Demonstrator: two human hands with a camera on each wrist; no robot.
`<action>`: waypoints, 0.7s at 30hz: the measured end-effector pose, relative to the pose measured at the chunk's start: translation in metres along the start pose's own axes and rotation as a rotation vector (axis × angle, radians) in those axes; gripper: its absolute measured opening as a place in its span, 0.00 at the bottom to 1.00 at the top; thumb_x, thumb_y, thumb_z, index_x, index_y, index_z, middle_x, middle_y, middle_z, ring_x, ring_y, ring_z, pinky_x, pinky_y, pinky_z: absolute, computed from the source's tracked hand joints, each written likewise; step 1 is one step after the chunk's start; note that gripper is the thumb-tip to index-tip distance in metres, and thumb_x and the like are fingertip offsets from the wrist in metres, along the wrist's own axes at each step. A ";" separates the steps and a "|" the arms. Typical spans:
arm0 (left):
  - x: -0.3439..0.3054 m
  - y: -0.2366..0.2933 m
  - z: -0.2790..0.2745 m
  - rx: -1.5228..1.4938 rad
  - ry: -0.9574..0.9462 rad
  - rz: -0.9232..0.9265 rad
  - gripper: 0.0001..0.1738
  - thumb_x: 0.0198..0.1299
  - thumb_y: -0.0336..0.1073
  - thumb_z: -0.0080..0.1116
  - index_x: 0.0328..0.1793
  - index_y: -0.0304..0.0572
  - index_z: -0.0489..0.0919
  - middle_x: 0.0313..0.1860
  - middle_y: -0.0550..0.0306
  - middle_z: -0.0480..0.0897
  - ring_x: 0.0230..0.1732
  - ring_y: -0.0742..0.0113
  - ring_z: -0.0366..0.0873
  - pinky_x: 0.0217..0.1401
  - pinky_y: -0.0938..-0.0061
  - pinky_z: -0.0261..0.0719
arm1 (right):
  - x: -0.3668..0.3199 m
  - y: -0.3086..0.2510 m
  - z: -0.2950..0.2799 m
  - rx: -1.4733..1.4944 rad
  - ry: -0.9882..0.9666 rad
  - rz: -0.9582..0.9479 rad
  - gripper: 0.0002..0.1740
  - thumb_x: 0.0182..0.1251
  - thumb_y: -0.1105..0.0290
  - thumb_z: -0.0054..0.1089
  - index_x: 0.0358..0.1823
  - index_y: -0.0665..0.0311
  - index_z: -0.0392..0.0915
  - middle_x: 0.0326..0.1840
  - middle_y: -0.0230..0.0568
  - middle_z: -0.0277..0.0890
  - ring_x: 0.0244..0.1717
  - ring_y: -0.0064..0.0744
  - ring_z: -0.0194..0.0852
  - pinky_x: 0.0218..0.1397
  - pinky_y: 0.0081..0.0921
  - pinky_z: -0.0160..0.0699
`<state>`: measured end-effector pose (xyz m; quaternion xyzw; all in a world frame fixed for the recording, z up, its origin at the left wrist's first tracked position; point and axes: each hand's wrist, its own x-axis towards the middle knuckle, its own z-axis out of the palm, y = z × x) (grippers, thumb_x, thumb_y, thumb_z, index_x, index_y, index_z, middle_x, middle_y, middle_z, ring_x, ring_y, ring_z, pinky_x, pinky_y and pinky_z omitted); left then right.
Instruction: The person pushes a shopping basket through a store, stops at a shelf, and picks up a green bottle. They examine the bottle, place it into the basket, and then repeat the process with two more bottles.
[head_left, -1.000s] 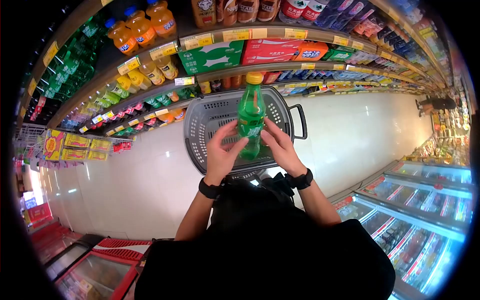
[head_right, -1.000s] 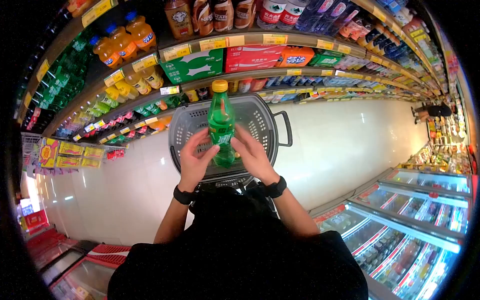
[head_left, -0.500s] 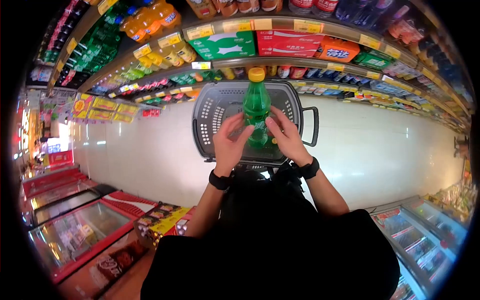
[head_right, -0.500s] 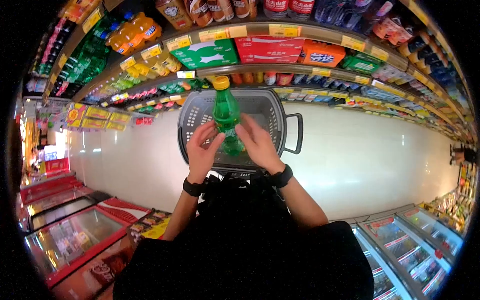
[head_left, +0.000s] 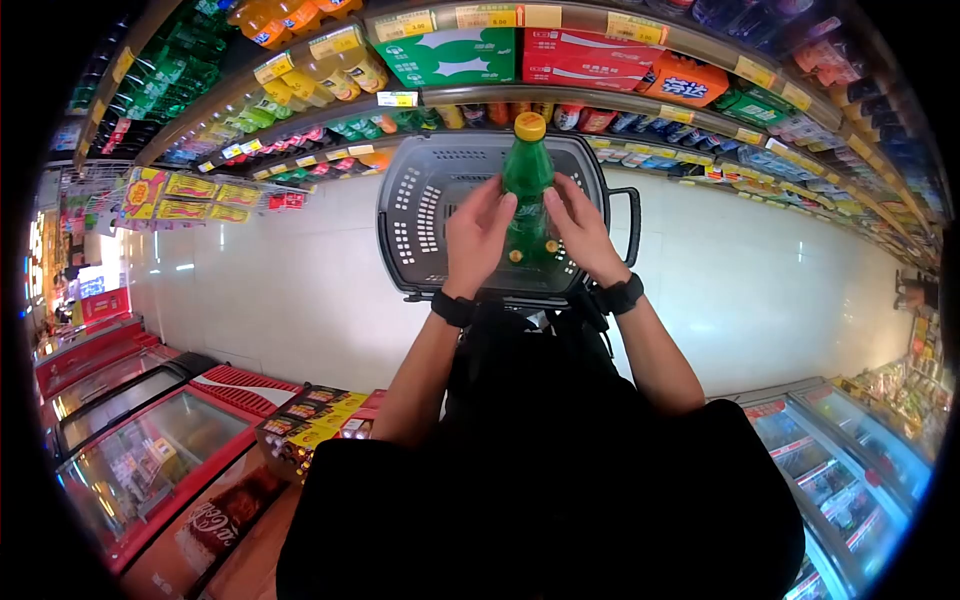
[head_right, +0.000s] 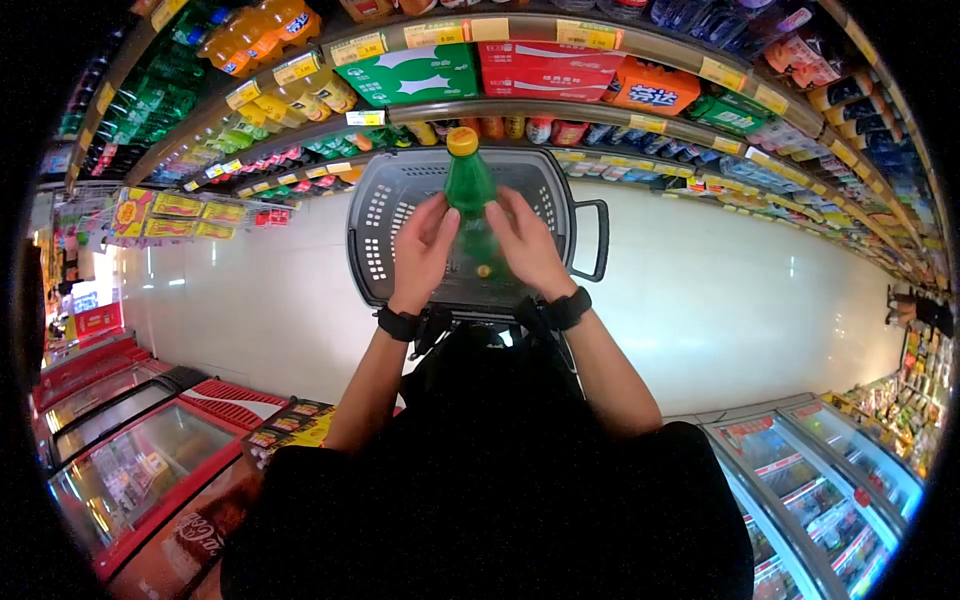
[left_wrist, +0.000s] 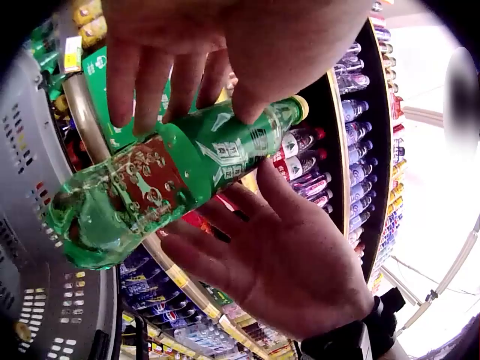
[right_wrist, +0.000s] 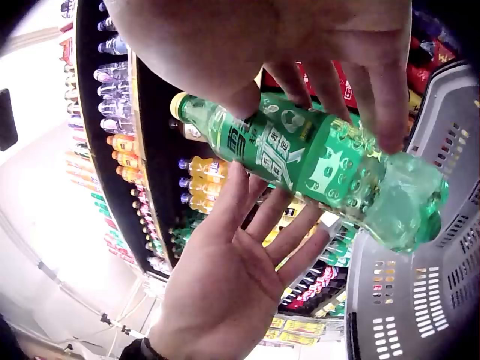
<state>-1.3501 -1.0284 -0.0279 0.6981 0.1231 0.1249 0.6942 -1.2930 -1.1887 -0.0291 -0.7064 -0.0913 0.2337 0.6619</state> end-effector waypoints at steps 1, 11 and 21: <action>0.003 -0.005 -0.001 -0.006 0.000 -0.012 0.23 0.68 0.33 0.61 0.66 0.26 0.73 0.58 0.44 0.82 0.58 0.66 0.81 0.60 0.74 0.78 | 0.003 0.004 0.000 -0.044 0.024 -0.029 0.28 0.77 0.54 0.49 0.69 0.66 0.66 0.62 0.53 0.76 0.60 0.41 0.78 0.56 0.32 0.78; 0.031 -0.035 -0.020 0.132 -0.129 -0.122 0.24 0.71 0.42 0.58 0.65 0.32 0.74 0.56 0.46 0.84 0.57 0.65 0.82 0.57 0.74 0.78 | 0.026 0.038 0.012 -0.143 0.112 -0.023 0.29 0.77 0.54 0.50 0.69 0.66 0.66 0.63 0.56 0.75 0.64 0.48 0.75 0.65 0.35 0.71; 0.061 -0.064 -0.024 -0.010 -0.185 -0.409 0.27 0.74 0.50 0.51 0.70 0.40 0.72 0.59 0.56 0.78 0.60 0.69 0.75 0.54 0.69 0.81 | 0.055 0.072 0.020 -0.091 0.134 0.089 0.33 0.78 0.50 0.48 0.72 0.67 0.62 0.67 0.59 0.71 0.68 0.47 0.71 0.68 0.34 0.68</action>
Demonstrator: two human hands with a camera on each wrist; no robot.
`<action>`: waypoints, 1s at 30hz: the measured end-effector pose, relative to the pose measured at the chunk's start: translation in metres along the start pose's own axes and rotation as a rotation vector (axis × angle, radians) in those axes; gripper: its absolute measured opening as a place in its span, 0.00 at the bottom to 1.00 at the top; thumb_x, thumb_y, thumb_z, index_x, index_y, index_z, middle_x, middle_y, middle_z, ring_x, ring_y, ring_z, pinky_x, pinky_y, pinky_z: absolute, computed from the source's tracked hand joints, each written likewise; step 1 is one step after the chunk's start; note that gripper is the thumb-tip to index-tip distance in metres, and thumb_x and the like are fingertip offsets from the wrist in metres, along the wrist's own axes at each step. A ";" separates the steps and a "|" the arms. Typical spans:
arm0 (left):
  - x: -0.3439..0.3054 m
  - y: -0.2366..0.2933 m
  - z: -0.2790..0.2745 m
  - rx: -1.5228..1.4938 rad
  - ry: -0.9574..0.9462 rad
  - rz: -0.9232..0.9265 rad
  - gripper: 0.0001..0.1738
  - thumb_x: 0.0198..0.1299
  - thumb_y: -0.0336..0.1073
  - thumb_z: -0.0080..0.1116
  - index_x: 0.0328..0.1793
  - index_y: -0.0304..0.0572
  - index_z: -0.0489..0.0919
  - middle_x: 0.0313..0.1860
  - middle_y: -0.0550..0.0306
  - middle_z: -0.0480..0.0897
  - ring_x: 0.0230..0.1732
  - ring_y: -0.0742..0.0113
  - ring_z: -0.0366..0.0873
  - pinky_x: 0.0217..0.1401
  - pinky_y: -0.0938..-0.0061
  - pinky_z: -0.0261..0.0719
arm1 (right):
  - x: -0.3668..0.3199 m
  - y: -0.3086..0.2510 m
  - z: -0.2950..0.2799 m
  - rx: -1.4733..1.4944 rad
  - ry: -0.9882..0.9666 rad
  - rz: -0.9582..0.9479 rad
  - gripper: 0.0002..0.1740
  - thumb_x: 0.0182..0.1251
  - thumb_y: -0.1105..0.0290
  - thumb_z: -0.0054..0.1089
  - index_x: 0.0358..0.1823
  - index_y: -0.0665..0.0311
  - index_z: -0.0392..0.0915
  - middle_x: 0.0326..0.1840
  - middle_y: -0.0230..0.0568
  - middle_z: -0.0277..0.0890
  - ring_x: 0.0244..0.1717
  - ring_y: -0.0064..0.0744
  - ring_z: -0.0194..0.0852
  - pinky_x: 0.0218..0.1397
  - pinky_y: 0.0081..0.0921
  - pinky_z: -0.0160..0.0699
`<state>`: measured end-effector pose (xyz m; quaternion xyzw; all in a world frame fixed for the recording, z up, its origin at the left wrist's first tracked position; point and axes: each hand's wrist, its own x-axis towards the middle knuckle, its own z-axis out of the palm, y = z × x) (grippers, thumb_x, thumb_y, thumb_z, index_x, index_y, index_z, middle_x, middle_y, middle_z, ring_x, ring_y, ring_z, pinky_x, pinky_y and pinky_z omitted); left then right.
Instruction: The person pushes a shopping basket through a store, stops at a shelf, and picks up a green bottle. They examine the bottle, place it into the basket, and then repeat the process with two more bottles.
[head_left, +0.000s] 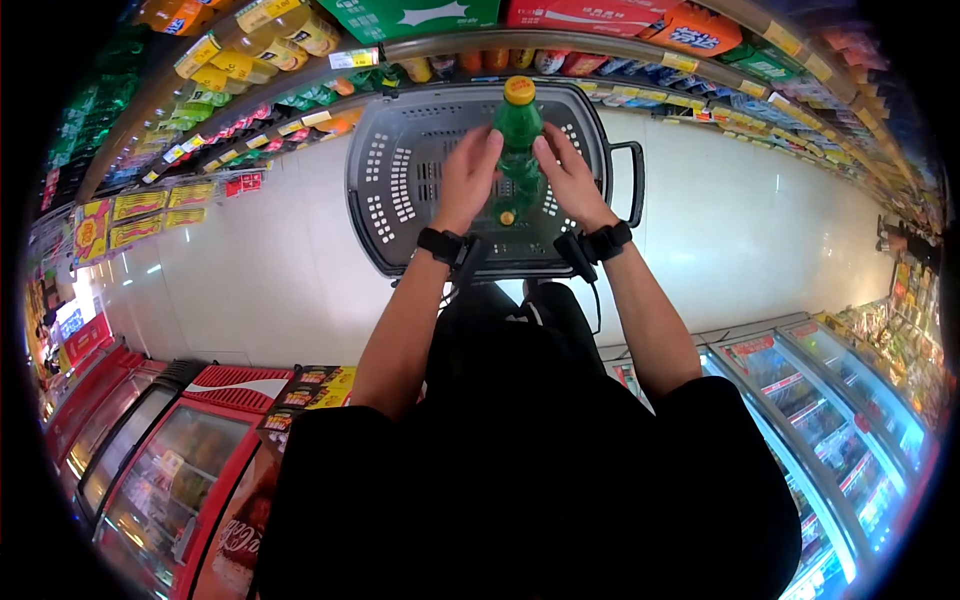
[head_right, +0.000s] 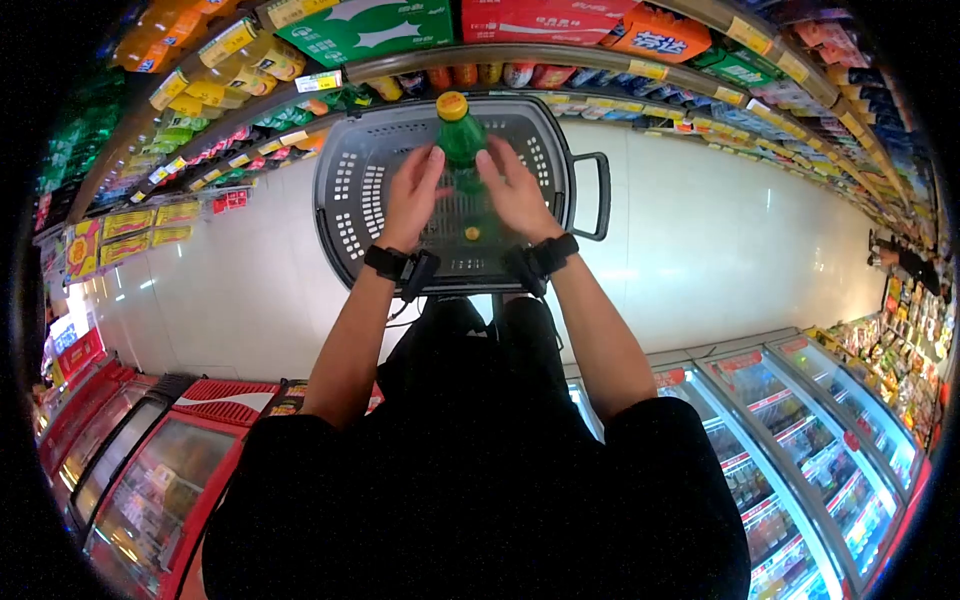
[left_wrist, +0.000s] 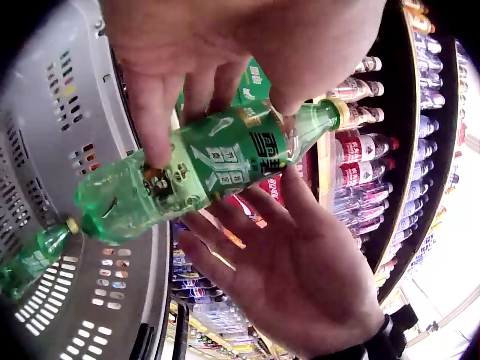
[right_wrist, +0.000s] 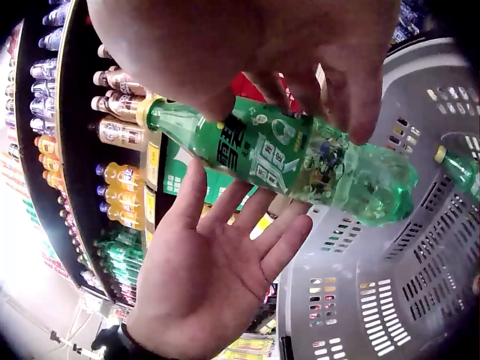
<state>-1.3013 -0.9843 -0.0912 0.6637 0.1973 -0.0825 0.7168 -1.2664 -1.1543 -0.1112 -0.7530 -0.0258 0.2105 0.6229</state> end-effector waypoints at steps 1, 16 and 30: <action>0.003 -0.001 0.000 -0.013 0.002 -0.007 0.27 0.74 0.50 0.51 0.70 0.40 0.72 0.59 0.56 0.78 0.60 0.69 0.75 0.55 0.68 0.81 | 0.002 0.001 0.001 0.003 0.005 -0.020 0.34 0.78 0.48 0.46 0.72 0.68 0.62 0.67 0.58 0.71 0.68 0.46 0.71 0.69 0.33 0.66; 0.024 -0.054 -0.017 0.040 0.053 -0.151 0.31 0.70 0.59 0.54 0.68 0.44 0.73 0.61 0.55 0.79 0.62 0.64 0.75 0.57 0.66 0.77 | 0.027 0.051 0.020 -0.023 -0.017 0.085 0.37 0.77 0.43 0.44 0.66 0.73 0.70 0.57 0.61 0.75 0.55 0.47 0.77 0.60 0.34 0.73; 0.044 -0.103 -0.071 0.484 0.088 0.094 0.39 0.46 0.53 0.79 0.57 0.34 0.76 0.47 0.48 0.86 0.50 0.57 0.85 0.53 0.66 0.81 | 0.042 0.065 0.059 -0.268 -0.278 0.043 0.35 0.76 0.45 0.49 0.70 0.68 0.68 0.63 0.54 0.73 0.66 0.46 0.71 0.68 0.33 0.69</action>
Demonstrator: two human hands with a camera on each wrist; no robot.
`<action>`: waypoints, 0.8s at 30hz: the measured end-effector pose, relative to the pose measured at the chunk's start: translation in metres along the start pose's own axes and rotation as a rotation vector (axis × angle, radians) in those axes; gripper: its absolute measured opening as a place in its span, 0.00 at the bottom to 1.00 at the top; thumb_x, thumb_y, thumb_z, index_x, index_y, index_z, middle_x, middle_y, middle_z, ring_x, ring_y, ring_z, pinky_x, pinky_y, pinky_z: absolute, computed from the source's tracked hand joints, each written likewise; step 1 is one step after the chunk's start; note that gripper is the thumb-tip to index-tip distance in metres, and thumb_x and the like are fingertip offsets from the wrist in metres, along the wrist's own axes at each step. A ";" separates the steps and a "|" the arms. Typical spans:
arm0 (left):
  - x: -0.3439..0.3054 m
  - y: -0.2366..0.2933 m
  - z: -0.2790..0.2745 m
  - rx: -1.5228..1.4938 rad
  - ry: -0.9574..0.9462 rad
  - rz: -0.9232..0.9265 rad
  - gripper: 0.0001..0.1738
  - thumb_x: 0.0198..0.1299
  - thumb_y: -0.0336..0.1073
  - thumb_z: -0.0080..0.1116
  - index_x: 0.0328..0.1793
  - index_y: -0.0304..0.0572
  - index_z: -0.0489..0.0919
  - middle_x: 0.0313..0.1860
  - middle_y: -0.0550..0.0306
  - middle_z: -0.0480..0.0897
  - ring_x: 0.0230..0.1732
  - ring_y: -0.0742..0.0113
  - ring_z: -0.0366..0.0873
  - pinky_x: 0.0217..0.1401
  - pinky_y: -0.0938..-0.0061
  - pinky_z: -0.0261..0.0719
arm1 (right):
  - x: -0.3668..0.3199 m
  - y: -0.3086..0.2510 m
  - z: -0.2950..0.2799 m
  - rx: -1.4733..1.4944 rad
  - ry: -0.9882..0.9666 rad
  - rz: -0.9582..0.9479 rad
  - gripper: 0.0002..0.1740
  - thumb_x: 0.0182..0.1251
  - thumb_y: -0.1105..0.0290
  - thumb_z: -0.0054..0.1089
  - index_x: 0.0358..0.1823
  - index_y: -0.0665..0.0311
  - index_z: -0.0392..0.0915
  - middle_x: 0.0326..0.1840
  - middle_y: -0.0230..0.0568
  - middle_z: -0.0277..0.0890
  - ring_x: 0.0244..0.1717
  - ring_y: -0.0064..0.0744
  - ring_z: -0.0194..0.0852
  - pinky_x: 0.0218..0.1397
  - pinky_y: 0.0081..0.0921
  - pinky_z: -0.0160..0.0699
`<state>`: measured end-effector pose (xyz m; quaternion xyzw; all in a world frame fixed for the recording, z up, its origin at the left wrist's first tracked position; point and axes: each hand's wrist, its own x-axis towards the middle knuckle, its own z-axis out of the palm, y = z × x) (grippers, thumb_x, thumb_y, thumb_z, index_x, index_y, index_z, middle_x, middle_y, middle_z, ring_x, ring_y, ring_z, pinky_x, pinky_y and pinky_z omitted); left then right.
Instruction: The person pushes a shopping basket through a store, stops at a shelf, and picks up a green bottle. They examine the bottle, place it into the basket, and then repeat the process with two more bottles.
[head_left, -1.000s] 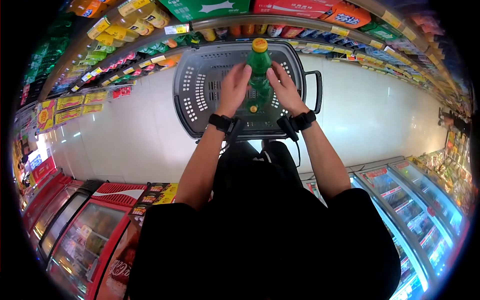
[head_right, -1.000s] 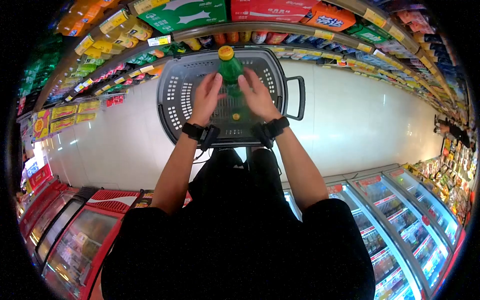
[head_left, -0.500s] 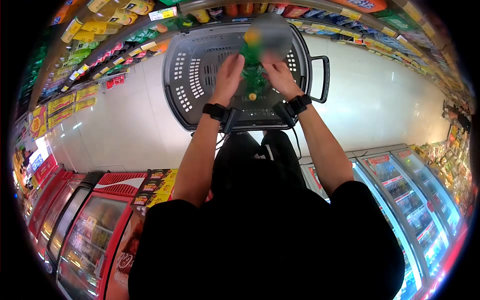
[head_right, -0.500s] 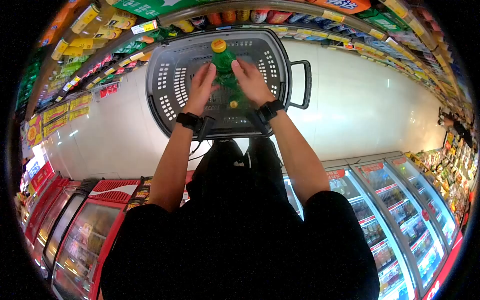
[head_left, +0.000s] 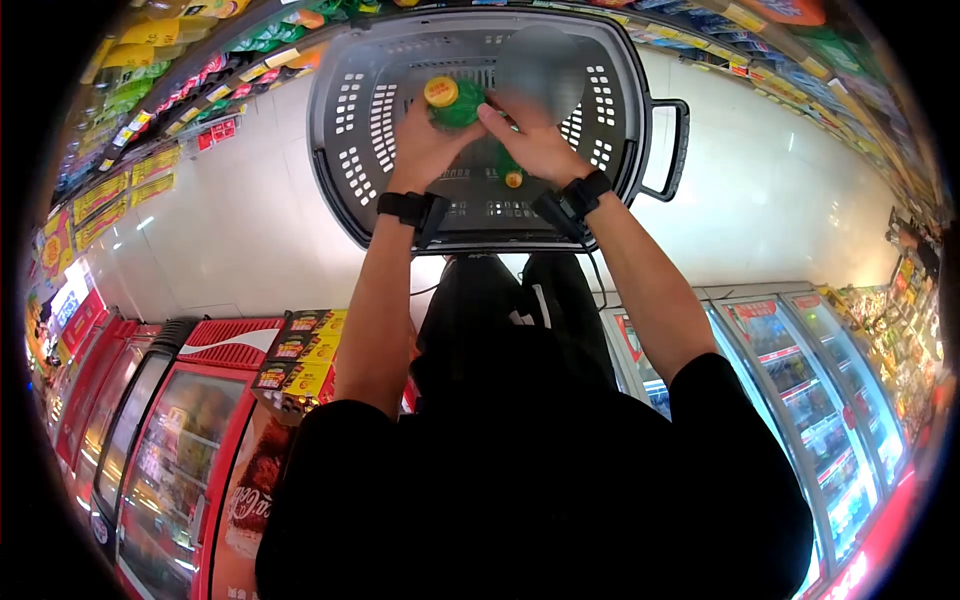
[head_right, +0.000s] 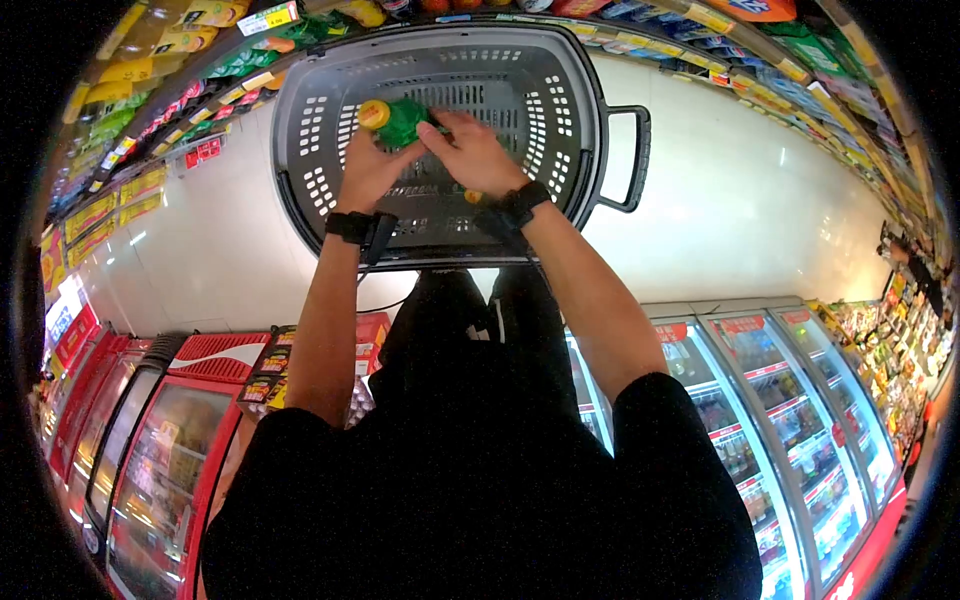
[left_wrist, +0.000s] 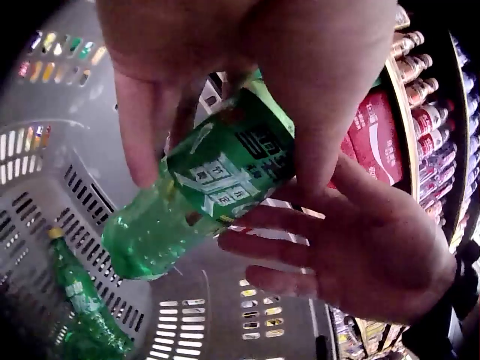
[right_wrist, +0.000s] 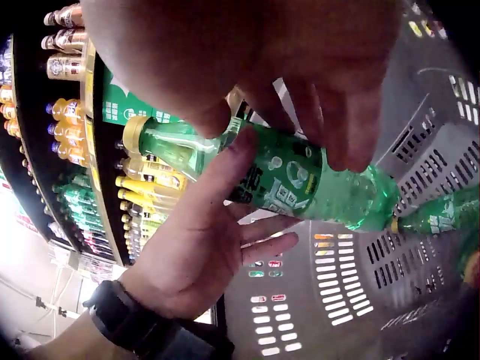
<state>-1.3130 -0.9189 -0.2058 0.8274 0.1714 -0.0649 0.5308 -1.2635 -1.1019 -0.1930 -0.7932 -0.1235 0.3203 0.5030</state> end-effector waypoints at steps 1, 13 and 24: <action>-0.004 0.007 -0.004 0.078 0.036 -0.021 0.39 0.45 0.53 0.79 0.55 0.34 0.76 0.46 0.48 0.86 0.48 0.57 0.86 0.52 0.66 0.81 | -0.001 -0.002 0.003 0.038 0.005 -0.012 0.40 0.75 0.38 0.43 0.68 0.69 0.70 0.65 0.61 0.72 0.65 0.55 0.72 0.67 0.37 0.69; -0.013 -0.039 -0.002 0.113 0.095 -0.179 0.30 0.43 0.50 0.78 0.48 0.40 0.81 0.40 0.53 0.88 0.42 0.57 0.87 0.48 0.66 0.83 | 0.109 0.091 0.020 -0.139 -0.309 0.300 0.26 0.71 0.48 0.53 0.54 0.64 0.81 0.52 0.54 0.82 0.54 0.56 0.80 0.58 0.45 0.79; -0.016 -0.039 0.001 0.185 0.107 -0.147 0.33 0.44 0.46 0.77 0.54 0.40 0.77 0.41 0.51 0.88 0.43 0.55 0.88 0.47 0.66 0.85 | 0.164 0.193 0.074 -0.863 -0.449 0.122 0.43 0.65 0.49 0.62 0.76 0.58 0.56 0.68 0.63 0.68 0.69 0.58 0.67 0.69 0.47 0.70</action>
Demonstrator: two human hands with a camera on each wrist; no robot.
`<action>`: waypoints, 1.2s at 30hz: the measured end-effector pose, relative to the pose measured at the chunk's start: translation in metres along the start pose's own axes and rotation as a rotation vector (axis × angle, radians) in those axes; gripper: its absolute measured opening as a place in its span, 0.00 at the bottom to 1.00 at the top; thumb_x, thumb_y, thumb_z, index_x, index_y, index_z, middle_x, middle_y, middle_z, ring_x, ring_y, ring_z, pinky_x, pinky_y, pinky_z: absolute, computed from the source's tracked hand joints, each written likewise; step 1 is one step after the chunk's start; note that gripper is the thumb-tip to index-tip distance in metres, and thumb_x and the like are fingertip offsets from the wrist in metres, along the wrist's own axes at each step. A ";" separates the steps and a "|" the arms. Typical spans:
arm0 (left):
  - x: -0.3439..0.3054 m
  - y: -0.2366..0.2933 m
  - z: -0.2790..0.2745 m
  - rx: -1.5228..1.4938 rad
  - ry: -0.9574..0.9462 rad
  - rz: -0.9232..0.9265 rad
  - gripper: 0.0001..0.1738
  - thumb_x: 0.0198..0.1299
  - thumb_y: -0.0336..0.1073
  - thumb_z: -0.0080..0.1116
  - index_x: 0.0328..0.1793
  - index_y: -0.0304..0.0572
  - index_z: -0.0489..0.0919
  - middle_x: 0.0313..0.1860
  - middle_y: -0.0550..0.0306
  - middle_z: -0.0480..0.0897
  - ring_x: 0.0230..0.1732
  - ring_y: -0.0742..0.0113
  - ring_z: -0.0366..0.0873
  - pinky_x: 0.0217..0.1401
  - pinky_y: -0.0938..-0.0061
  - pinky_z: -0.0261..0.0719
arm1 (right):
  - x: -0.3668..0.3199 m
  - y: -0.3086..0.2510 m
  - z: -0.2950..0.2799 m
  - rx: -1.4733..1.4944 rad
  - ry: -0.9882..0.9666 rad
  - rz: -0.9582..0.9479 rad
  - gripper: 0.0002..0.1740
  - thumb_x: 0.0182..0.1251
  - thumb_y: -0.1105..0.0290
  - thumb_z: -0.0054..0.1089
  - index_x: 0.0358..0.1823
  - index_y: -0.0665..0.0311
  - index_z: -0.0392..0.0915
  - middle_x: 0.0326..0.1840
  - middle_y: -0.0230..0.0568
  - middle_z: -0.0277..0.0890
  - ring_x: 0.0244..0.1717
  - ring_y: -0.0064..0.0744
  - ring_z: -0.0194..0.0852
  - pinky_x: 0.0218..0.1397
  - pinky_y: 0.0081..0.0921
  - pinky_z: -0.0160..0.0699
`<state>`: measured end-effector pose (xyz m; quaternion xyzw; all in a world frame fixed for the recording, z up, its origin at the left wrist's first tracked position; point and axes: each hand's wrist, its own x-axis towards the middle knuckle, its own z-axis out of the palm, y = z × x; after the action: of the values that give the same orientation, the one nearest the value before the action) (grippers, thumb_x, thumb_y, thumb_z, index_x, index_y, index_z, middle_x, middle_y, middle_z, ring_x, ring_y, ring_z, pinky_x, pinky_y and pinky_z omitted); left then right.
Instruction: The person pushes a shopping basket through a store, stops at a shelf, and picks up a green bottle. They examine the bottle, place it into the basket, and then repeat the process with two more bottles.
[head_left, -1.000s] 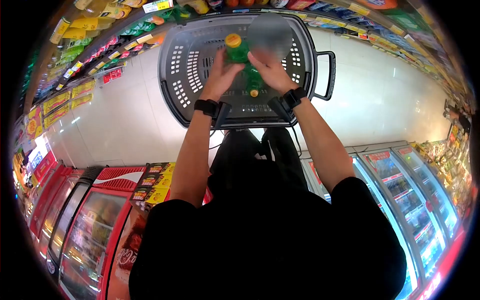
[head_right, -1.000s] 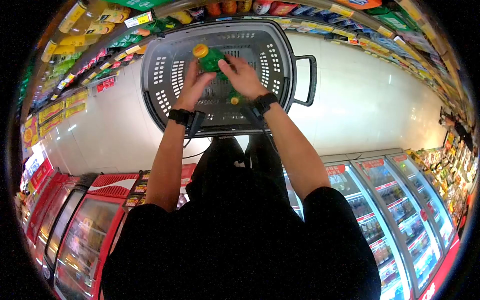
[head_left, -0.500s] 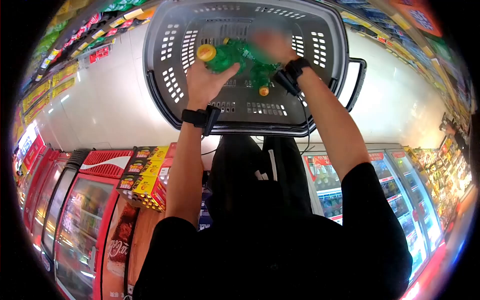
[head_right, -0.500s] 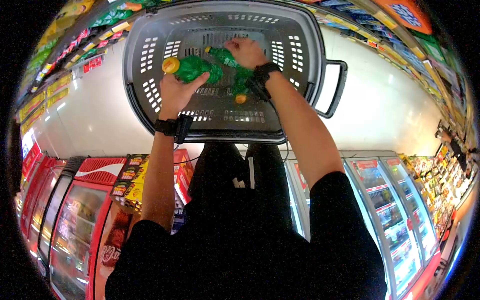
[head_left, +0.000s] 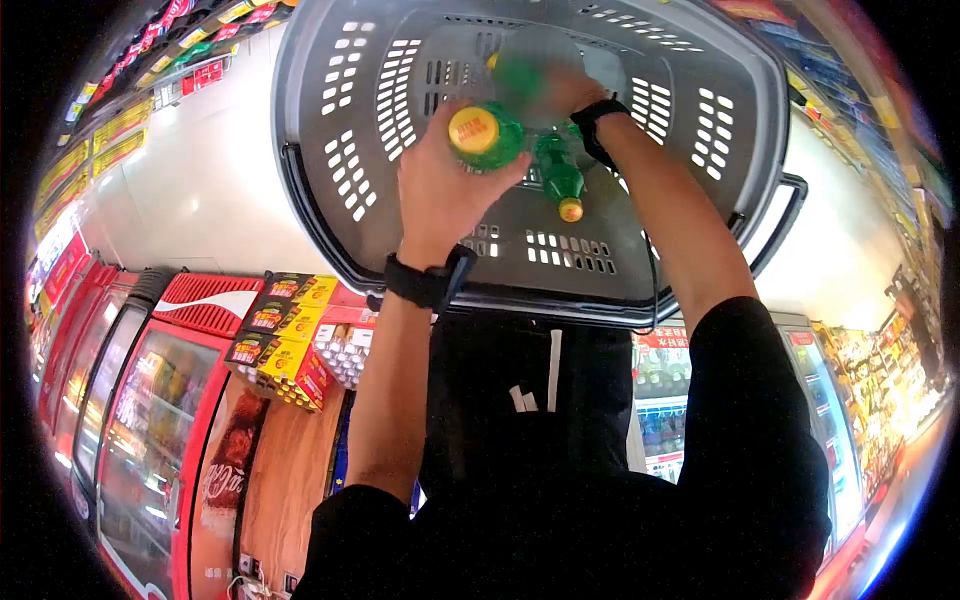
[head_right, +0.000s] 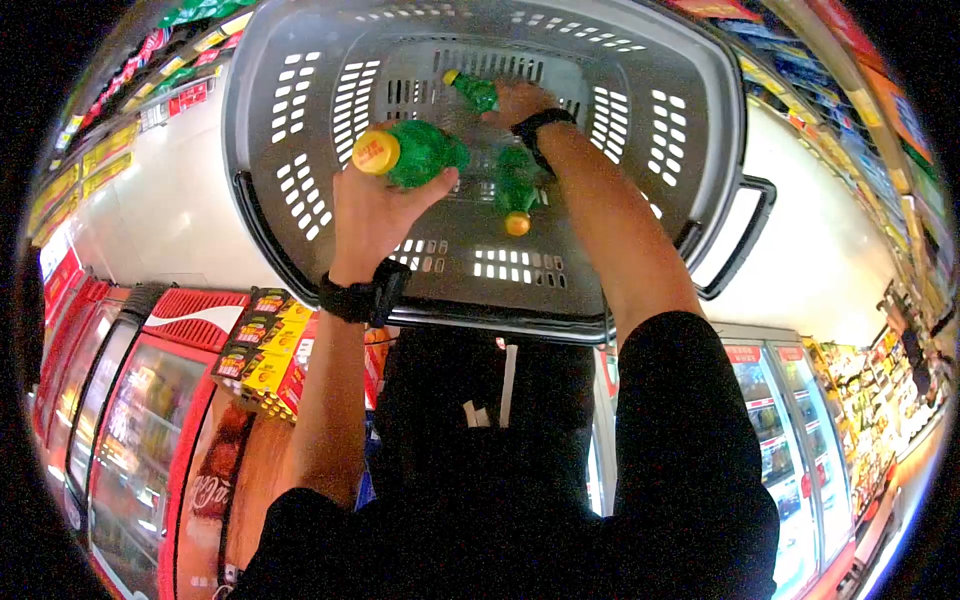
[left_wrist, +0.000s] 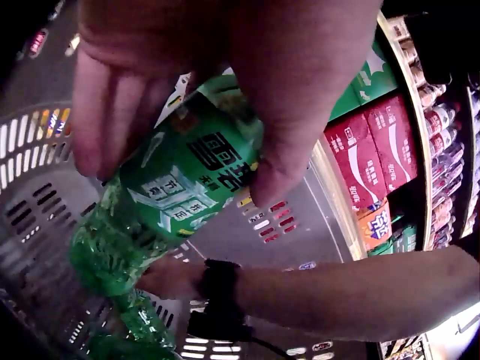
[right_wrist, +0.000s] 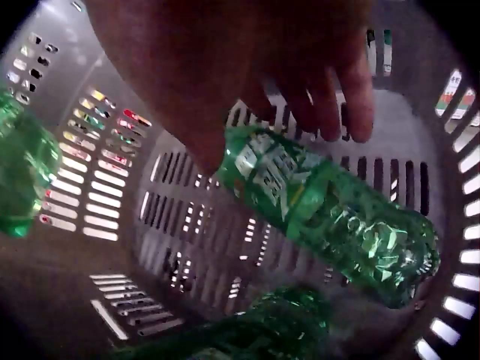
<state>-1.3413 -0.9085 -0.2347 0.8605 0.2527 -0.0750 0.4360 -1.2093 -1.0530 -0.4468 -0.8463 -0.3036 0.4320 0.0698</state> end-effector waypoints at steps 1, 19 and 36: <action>-0.002 0.003 -0.002 -0.013 -0.007 -0.007 0.33 0.44 0.46 0.77 0.54 0.40 0.77 0.40 0.51 0.88 0.43 0.55 0.88 0.47 0.65 0.84 | 0.007 0.001 0.008 -0.018 0.024 -0.003 0.45 0.63 0.48 0.63 0.76 0.58 0.55 0.68 0.63 0.68 0.68 0.58 0.68 0.69 0.47 0.70; -0.015 0.005 0.000 -0.154 -0.006 0.002 0.31 0.42 0.41 0.78 0.55 0.44 0.80 0.39 0.53 0.88 0.42 0.60 0.88 0.46 0.69 0.84 | -0.081 0.042 -0.028 0.156 0.247 0.248 0.40 0.51 0.43 0.73 0.55 0.68 0.75 0.48 0.60 0.81 0.50 0.55 0.82 0.56 0.42 0.81; -0.014 0.023 -0.001 -0.086 -0.082 0.100 0.33 0.43 0.45 0.79 0.54 0.40 0.80 0.41 0.54 0.88 0.43 0.61 0.88 0.49 0.69 0.83 | -0.202 -0.023 -0.035 -0.066 -0.036 0.228 0.15 0.59 0.62 0.61 0.40 0.66 0.85 0.43 0.55 0.85 0.44 0.49 0.87 0.46 0.44 0.86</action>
<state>-1.3419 -0.9248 -0.2127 0.8487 0.1941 -0.0775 0.4858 -1.2824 -1.1454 -0.2772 -0.8694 -0.2206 0.4420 -0.0130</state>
